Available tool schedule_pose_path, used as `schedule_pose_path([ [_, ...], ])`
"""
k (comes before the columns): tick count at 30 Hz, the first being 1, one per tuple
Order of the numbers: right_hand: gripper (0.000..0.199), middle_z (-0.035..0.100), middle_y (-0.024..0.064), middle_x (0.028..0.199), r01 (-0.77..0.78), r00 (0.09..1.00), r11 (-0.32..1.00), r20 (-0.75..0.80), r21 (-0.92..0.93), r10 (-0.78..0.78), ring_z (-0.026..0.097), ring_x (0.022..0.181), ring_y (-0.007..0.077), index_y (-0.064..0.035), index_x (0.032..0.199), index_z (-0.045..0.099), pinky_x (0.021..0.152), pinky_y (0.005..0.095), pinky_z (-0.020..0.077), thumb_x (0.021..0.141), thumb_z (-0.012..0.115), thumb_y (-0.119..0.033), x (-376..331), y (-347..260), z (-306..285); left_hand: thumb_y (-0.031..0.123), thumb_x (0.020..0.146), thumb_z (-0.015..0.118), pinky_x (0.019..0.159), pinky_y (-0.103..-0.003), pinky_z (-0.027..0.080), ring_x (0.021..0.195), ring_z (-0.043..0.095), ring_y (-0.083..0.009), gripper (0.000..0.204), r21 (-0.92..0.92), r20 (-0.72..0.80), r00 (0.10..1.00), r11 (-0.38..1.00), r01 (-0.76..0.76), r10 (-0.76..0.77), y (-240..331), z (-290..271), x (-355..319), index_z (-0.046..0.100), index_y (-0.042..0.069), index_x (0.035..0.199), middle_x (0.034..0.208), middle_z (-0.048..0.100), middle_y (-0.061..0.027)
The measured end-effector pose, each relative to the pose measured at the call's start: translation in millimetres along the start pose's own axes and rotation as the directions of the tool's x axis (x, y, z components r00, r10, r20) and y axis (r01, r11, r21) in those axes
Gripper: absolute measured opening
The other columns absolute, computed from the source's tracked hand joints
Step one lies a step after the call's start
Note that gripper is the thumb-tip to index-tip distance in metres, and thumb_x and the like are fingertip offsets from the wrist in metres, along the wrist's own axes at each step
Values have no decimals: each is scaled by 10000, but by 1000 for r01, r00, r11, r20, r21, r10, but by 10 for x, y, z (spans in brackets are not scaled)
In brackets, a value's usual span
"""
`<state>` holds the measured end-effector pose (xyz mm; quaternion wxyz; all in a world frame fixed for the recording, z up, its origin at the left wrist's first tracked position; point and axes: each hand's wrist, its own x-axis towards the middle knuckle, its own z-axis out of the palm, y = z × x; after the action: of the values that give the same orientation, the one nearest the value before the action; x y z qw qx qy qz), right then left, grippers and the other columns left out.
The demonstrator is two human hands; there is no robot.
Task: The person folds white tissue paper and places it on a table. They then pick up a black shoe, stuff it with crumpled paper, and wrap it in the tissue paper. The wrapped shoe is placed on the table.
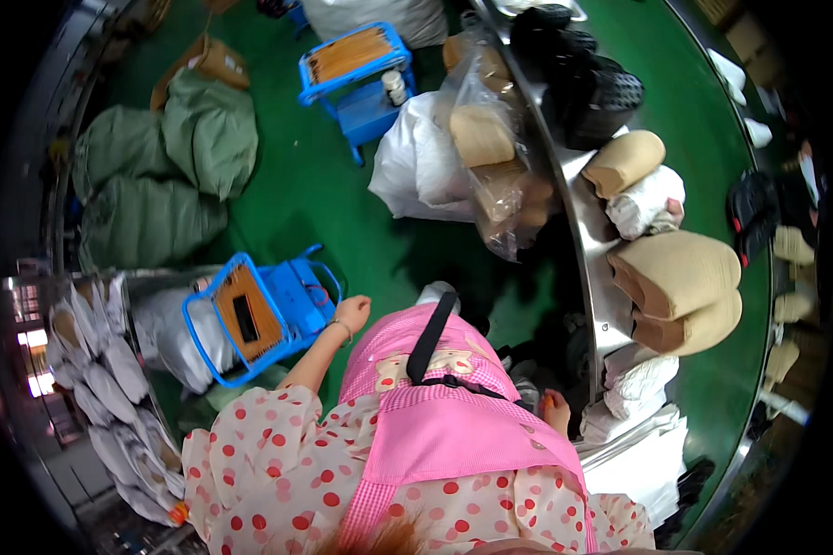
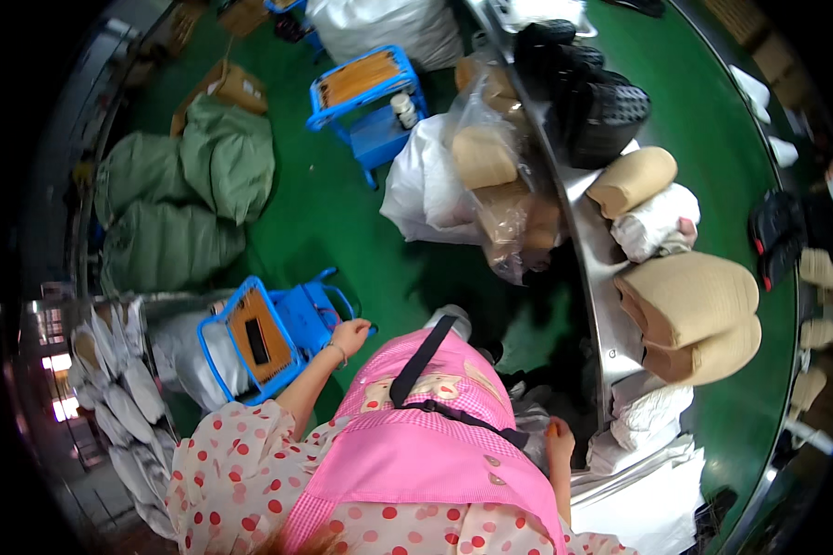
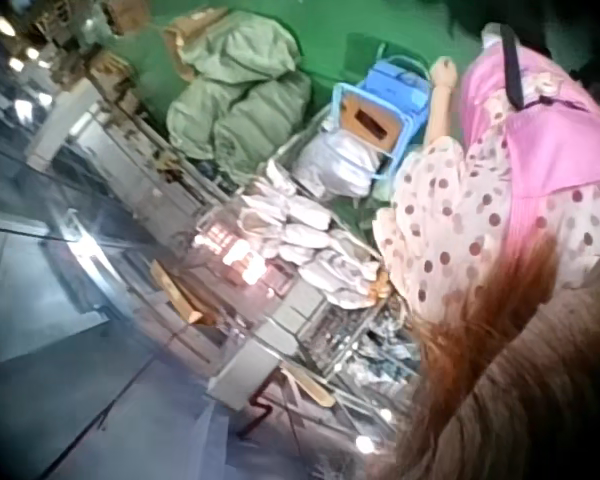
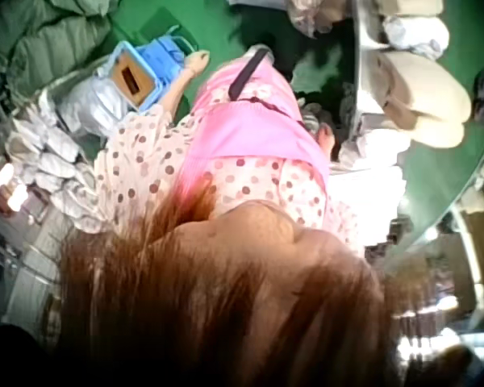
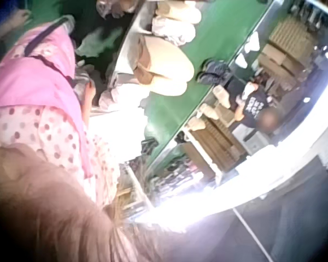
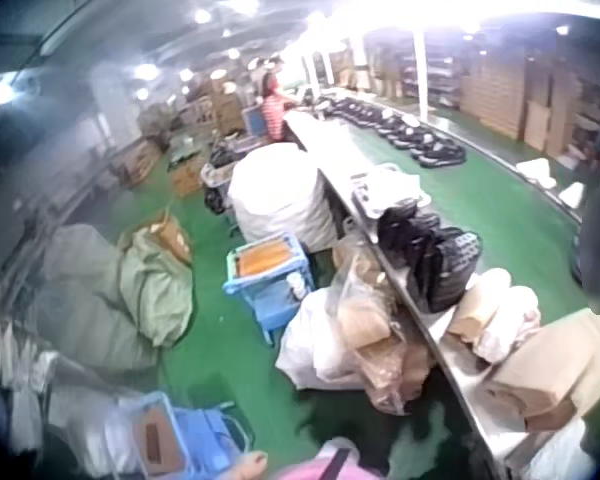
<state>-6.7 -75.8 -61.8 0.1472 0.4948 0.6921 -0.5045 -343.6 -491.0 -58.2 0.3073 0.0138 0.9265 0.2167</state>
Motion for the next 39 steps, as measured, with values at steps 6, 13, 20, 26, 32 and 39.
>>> schedule_pose_path([
  [6, 234, 658, 73, 838, 132, 973, 988, 202, -77, -114, 624, 683, 127, -47, 1066, 620, 631, 242, 474, 861, 514, -83, 458, -1117, 706, 265, 813, 505, 795, -403, 494, 887, 616, -334, 254, 55, 320, 906, 960, 275, -277, -1128, 323, -695, 680, 123, 931, 940, 652, -143],
  [13, 228, 662, 94, 868, 294, 875, 924, 459, -246, -156, 649, 742, 147, -27, 1058, 624, 676, 261, 503, 864, 508, -56, 594, -2587, 2062, 324, 820, 526, 838, -370, 481, 931, 615, -295, 300, -378, 162, 939, 860, 343, -303, -2104, 12, -487, 666, 134, 1006, 997, 652, -128],
  [20, 201, 649, 62, 814, 242, 894, 890, 444, -386, -51, 633, 656, 132, -29, 1030, 624, 580, 246, 477, 874, 517, -95, 1137, -3056, 2565, 279, 835, 533, 757, -392, 497, 856, 629, -314, 288, -373, -36, 916, 856, 358, -399, -2514, -1558, 147, 644, 129, 1053, 914, 656, -156],
  [26, 233, 655, 78, 763, 268, 900, 754, 435, -600, 26, 663, 664, 171, -36, 991, 646, 614, 277, 509, 814, 502, -81, 1180, -4169, 3260, 187, 897, 499, 656, -273, 499, 763, 635, -162, 264, -676, -167, 938, 728, 114, -302, -2566, -2563, 1321, 603, 94, 1122, 890, 659, -88],
  [32, 211, 665, 115, 769, 633, 771, 418, 580, -652, -265, 662, 695, 253, -91, 949, 657, 631, 361, 504, 824, 521, -193, 1923, -5377, 4205, 187, 906, 499, 617, -243, 493, 728, 623, -122, 281, -654, -165, 927, 740, 154, -338, -3094, -3415, 2054, 587, 63, 1142, 866, 656, -59],
  [39, 211, 669, 143, 834, 747, 643, 567, 593, -346, -485, 671, 726, 225, -61, 1021, 643, 664, 332, 507, 856, 537, -138, 1693, -7414, 5475, 222, 784, 577, 542, -385, 502, 672, 645, -230, 170, 75, 238, 898, 929, 362, -369, -4519, -3196, 2086, 654, 83, 846, 789, 669, -102],
])
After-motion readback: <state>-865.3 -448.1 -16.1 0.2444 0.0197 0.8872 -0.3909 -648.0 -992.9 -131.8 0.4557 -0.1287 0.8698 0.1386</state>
